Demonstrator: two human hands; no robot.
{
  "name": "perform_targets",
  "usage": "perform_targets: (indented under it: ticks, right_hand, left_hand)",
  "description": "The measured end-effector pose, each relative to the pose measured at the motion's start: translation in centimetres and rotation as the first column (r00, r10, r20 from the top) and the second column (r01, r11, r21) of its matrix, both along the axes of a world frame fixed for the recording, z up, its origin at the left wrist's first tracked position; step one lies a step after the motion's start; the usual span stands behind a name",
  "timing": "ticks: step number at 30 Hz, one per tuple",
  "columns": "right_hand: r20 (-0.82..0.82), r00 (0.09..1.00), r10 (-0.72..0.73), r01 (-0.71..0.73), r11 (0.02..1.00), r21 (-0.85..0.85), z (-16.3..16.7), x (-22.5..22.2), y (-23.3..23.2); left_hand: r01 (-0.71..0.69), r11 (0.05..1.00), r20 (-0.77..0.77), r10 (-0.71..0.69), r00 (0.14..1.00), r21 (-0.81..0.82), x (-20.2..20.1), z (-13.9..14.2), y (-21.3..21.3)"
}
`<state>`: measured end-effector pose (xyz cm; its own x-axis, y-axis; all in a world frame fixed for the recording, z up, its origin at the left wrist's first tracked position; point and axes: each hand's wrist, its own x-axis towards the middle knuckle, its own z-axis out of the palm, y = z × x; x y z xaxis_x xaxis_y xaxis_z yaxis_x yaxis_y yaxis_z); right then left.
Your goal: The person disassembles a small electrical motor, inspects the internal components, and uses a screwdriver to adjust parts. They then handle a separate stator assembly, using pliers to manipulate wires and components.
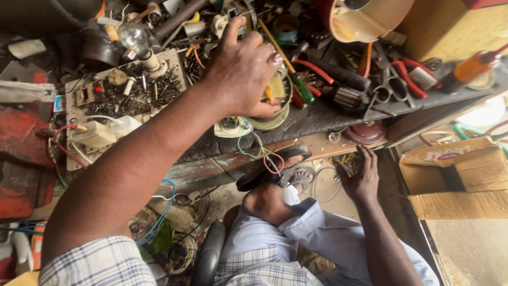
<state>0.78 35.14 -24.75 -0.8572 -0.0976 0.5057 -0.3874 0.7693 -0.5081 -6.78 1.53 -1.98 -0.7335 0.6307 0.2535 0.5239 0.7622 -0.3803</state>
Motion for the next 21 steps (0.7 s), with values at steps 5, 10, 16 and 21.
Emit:
perform_targets:
  ticks: [5,10,16,21]
  right_hand:
    - [0.02,1.0,0.006,-0.006,1.0,0.009,-0.5,-0.7,-0.7]
    - [0.022,1.0,-0.004,0.004,1.0,0.018,-0.6,-0.9,-0.5]
    - [0.058,0.998,-0.012,0.011,1.0,0.021,-0.5,-0.8,-1.0]
    - [0.028,1.0,0.011,-0.011,1.0,0.009,-0.5,-0.9,-1.1]
  left_hand:
    - [0.084,0.993,-0.042,-0.081,0.996,0.08,-0.9,-1.1,0.0]
    - [0.137,0.976,-0.029,-0.134,0.991,0.171,-1.8,-1.6,-1.3]
    - [0.132,0.923,0.02,-0.149,0.989,0.36,-4.1,-2.1,-0.5]
    - [0.139,0.909,0.006,-0.154,0.988,0.392,-5.4,-3.1,1.4]
